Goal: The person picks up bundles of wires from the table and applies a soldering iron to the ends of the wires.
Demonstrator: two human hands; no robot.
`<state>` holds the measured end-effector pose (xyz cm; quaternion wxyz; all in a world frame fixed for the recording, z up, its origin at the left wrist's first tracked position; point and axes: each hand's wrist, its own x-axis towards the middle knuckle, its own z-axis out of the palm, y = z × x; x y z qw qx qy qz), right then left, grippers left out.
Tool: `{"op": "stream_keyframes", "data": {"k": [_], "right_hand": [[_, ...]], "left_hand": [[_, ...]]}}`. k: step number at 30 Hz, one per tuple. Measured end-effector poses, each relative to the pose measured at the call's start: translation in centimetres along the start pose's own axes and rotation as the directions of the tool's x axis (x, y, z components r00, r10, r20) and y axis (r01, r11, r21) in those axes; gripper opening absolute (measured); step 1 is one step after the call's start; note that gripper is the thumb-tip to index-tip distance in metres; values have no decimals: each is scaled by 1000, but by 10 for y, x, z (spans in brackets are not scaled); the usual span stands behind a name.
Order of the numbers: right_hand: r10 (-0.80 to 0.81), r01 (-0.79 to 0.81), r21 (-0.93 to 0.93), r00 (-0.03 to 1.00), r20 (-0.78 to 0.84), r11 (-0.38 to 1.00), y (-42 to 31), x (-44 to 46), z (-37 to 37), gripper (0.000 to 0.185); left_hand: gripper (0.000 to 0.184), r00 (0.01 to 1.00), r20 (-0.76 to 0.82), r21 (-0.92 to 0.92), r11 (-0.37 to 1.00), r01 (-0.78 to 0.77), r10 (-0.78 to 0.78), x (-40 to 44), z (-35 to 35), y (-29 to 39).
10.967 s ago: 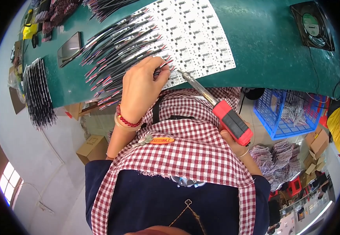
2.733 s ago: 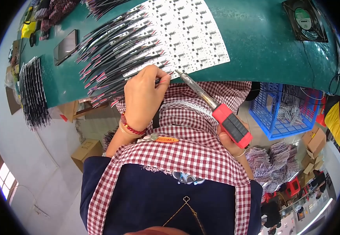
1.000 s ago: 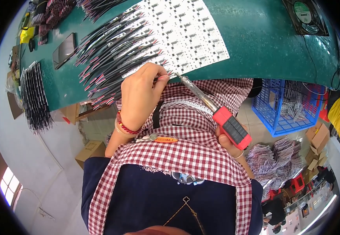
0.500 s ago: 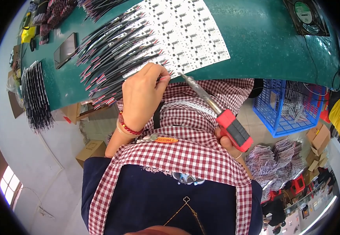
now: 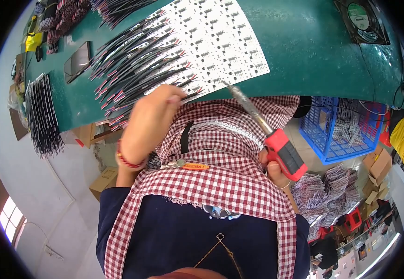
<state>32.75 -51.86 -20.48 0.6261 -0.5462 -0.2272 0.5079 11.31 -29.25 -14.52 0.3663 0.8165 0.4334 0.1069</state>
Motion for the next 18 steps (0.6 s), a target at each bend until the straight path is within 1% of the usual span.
{"op": "stream_keyframes", "data": {"k": [1,2,3,4,5,6,7,8,9,10,11,12,13,14,15,16,17,18], "right_hand": [[-98,97,-38,995,-12,994,-1,6,1,59],[-156,155,-100,988,5,983,1,13,-5,60],[-161,161,-98,987,11,982,-3,16,-8,60],[-148,147,-78,989,-6,986,-8,20,-9,64],[-136,134,-58,991,-21,989,-15,25,-10,67],[-168,160,-120,984,-56,980,-20,31,-7,67],[-175,168,-116,983,-47,979,-23,38,-5,67],[-221,212,-138,974,-54,968,-26,43,-5,64],[-268,255,-161,962,-61,953,-28,47,-5,60],[-294,286,-136,955,-43,949,-28,50,-7,58],[-317,310,-134,948,-36,941,-29,53,-7,58],[-331,324,-131,943,-36,937,-31,55,0,58],[-343,336,-127,939,-36,933,-34,55,1,58],[-353,348,-103,935,-28,932,-34,56,0,57],[-375,371,-103,927,-22,923,-35,56,1,57],[-384,378,-106,922,-46,920,-37,55,3,56],[-392,384,-108,917,-68,917,-38,55,5,56],[-405,398,-102,912,-69,912,-38,55,4,54]], "left_hand": [[16,1000,9,32,999,19,-19,-3,-15,-6],[22,989,6,46,988,146,-147,-3,-31,-7],[24,990,-93,133,984,121,-109,1,-46,-9],[23,975,-178,103,983,150,-130,7,-59,-13],[12,952,-245,180,956,231,-184,19,-73,-3],[9,946,-321,333,940,68,46,35,-82,-6],[10,934,-317,317,947,-59,165,56,-86,-9],[12,907,-314,302,935,-186,282,76,-88,-6],[16,932,-265,272,946,-175,248,96,-87,11],[16,960,-239,357,933,-51,144,116,-80,16],[33,926,-231,371,907,-199,298,140,-79,17],[20,913,-220,335,905,-261,344,167,-71,6],[14,944,-153,184,947,-262,291,184,-63,15],[11,881,-167,129,896,-425,442,206,-49,10],[10,908,-172,135,922,-363,382,227,-32,12],[8,763,-253,242,803,-545,594,248,-15,4],[24,709,-163,384,706,-595,686,271,2,-8],[29,713,-157,418,700,-579,683,278,14,-8]]}}
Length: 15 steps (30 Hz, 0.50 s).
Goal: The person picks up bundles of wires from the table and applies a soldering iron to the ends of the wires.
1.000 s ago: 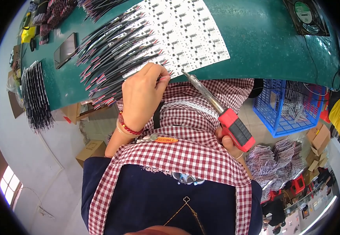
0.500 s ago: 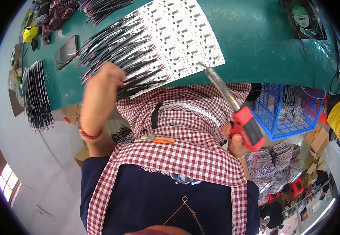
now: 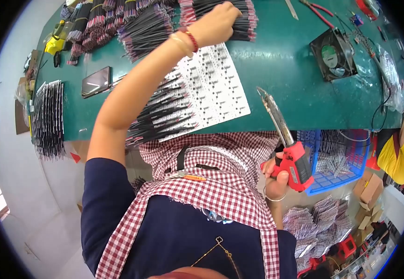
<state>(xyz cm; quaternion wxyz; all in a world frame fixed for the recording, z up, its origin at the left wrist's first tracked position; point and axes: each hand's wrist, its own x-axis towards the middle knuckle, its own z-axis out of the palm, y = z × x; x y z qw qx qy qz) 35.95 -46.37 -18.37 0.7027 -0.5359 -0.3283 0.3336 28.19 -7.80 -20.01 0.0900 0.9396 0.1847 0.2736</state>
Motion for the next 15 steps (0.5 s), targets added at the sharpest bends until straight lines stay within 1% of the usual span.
{"op": "stream_keyframes", "data": {"k": [1,2,4,5,6,7,8,9,10,11,13,15], "right_hand": [[-17,17,1,1000,12,1000,1,1,3,54],[-20,20,5,1000,4,1000,1,1,1,54],[-23,23,16,999,-23,1000,0,0,-1,53],[-32,32,17,999,-17,999,0,1,-2,53],[-15,15,13,999,-39,1000,-1,2,-3,53],[4,-4,12,998,-63,1000,-1,5,-4,52],[-7,6,-6,997,-72,1000,0,7,-4,52],[-1,1,-3,997,-73,1000,0,10,-4,52],[3,-2,11,997,-71,1000,0,14,-3,52],[5,-4,22,998,-67,1000,1,18,0,51],[16,-14,42,999,-38,999,1,28,7,51],[14,-13,59,1000,-10,998,-1,36,13,51]], "left_hand": [[34,1000,6,38,999,6,-6,5,-2,-1],[34,1000,-7,49,999,6,-5,6,-5,-2],[36,995,-65,217,972,88,-76,1,-27,8],[35,987,-159,269,961,69,-27,-3,-43,2],[33,977,-176,390,903,179,-118,-11,-61,-7],[31,969,-215,512,830,220,-124,-27,-75,-32],[31,878,-135,564,693,449,-459,-36,-96,-42],[30,805,-121,651,566,506,-581,-59,-105,-66],[34,742,-27,672,537,510,-670,-77,-111,-87],[33,820,-44,564,663,492,-570,-93,-114,-98],[26,932,-20,596,744,302,-362,-99,-122,-93],[22,945,-32,594,754,280,-326,-103,-112,-93]]}}
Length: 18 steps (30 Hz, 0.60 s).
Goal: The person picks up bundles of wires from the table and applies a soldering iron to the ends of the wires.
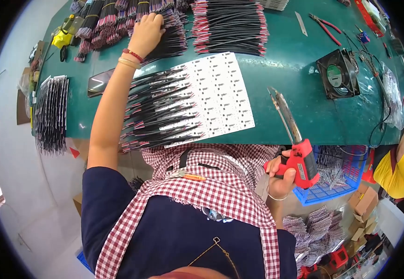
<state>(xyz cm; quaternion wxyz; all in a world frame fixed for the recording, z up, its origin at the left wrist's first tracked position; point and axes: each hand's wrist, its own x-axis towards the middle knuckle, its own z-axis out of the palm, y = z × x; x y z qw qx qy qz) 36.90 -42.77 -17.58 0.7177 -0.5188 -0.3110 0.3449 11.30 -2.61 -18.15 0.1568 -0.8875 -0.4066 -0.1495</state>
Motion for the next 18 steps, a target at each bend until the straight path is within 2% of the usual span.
{"op": "stream_keyframes", "data": {"k": [2,4,5,6,8,9,10,12,13,14,15,16,18], "right_hand": [[-6,6,10,1000,18,1000,-2,6,5,52],[-23,22,21,999,40,1000,-5,7,8,53],[-20,19,34,999,38,999,-6,7,9,54],[-18,17,30,999,35,999,-7,7,9,54],[-15,14,19,1000,18,1000,-8,7,10,54],[-13,13,17,1000,14,1000,-8,7,9,54],[1,-1,26,1000,6,1000,-8,7,7,54],[20,-19,33,1000,-9,999,-8,7,9,53],[45,-43,50,999,-19,998,-10,9,11,53],[69,-67,67,997,-29,995,-13,10,13,52],[79,-78,90,997,-6,993,-14,13,17,51],[85,-84,91,996,-9,992,-15,16,20,51],[163,-165,99,986,27,981,-15,20,25,52]], "left_hand": [[19,1000,-11,3,1000,-29,29,-1,5,-5],[16,994,-111,-105,994,-25,13,-1,11,-16],[12,990,-129,-193,981,24,-50,4,14,-25],[15,954,-297,-285,958,-47,-41,6,18,-37],[6,908,-271,-544,829,130,-320,17,-30,-15],[6,884,-179,-668,714,212,-431,22,-53,-8],[10,824,-360,-626,768,135,-438,26,-60,-7],[12,855,-190,-859,504,93,-482,26,-88,-3],[12,859,-182,-861,500,96,-479,20,-91,2],[14,943,-33,-850,506,148,-331,15,-92,11],[18,977,123,-830,522,196,-173,11,-90,18],[20,998,57,-751,658,55,-19,4,-81,29],[20,932,330,-773,610,174,152,-16,-59,48]]}}
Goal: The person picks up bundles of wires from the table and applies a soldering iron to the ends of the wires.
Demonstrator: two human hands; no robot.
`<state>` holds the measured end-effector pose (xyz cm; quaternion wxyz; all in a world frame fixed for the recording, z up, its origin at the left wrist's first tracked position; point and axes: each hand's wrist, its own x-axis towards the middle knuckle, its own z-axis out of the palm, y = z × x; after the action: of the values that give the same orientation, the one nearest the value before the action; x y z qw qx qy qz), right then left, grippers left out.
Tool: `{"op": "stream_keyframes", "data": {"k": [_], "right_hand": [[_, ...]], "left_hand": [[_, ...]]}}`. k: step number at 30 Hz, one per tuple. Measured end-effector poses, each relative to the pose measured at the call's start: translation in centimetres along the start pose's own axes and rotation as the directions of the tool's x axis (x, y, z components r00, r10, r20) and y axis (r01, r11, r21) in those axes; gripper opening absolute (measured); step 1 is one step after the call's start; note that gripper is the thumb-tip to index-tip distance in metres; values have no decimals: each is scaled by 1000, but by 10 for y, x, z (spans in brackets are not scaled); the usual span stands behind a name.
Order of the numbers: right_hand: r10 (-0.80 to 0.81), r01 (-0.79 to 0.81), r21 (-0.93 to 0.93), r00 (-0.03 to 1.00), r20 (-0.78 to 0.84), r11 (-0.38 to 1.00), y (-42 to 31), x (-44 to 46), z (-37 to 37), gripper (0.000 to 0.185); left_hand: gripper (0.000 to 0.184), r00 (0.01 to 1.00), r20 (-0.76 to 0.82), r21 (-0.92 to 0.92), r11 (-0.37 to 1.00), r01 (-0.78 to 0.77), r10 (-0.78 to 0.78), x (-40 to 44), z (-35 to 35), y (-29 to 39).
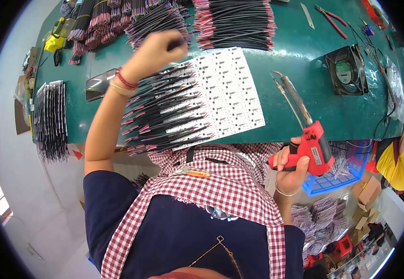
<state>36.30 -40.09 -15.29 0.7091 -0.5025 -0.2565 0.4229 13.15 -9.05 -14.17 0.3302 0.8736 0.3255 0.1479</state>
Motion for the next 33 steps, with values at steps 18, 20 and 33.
{"op": "stream_keyframes", "data": {"k": [18,20,33], "right_hand": [[365,-337,-347,931,17,875,22,42,87,33],[362,-340,-336,932,4,878,26,45,91,31],[373,-358,-415,927,-48,837,17,48,94,21]], "left_hand": [[24,970,65,-66,969,239,-235,-6,26,-14],[24,966,78,-47,967,252,-248,-4,26,-13],[21,973,27,-36,973,229,-228,-1,33,-4]]}}
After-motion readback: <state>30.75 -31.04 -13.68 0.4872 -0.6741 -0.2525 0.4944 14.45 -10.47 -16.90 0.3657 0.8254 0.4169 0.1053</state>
